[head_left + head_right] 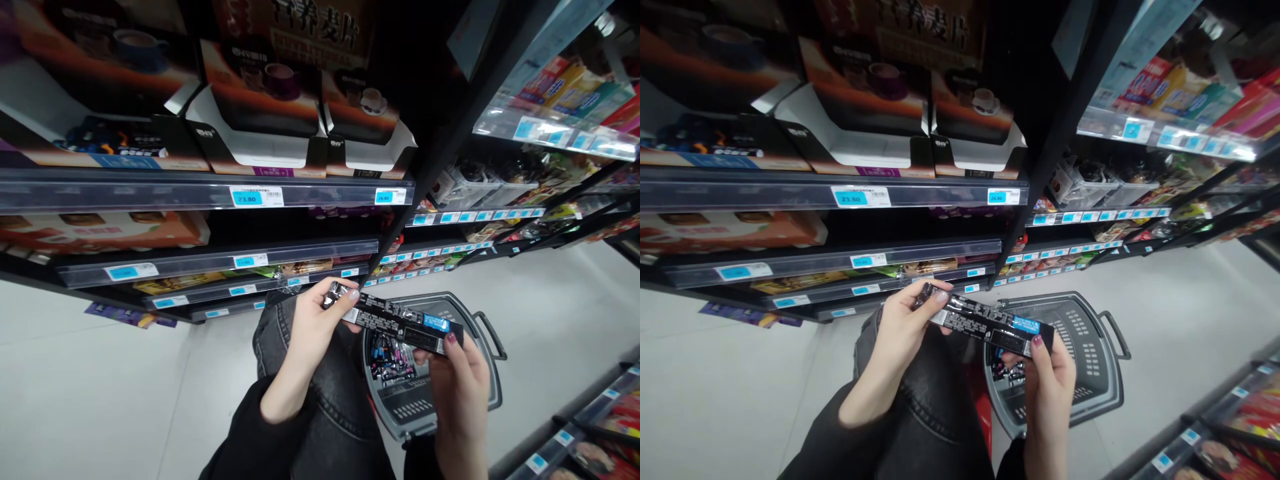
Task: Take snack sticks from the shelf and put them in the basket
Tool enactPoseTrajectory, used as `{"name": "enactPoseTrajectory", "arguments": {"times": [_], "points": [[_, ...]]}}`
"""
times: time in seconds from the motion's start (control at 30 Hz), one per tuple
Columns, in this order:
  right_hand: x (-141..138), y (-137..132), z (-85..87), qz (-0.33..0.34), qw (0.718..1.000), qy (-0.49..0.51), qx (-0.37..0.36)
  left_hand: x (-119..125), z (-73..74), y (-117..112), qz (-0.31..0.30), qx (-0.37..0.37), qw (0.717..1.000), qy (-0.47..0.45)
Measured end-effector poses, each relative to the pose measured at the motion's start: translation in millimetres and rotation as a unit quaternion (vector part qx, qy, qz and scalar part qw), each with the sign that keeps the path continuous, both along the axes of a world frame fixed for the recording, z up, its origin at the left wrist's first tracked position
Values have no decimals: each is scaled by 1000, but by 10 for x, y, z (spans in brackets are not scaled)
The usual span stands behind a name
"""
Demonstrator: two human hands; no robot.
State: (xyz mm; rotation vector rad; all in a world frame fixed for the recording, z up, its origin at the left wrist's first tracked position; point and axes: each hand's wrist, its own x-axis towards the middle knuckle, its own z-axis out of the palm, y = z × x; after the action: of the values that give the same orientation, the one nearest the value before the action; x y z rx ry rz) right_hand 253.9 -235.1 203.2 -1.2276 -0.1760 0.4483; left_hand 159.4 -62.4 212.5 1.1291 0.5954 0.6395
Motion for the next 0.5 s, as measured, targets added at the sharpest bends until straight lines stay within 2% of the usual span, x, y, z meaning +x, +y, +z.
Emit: {"name": "enactPoseTrajectory", "arguments": {"times": [0.33, 0.5], "points": [[54, 18, 8, -7, 998, -59, -24, -20, -6, 35, -20, 45, 999, 11], [42, 39, 34, -79, 993, -80, -43, -104, 90, 73, -82, 21, 996, -22]]}}
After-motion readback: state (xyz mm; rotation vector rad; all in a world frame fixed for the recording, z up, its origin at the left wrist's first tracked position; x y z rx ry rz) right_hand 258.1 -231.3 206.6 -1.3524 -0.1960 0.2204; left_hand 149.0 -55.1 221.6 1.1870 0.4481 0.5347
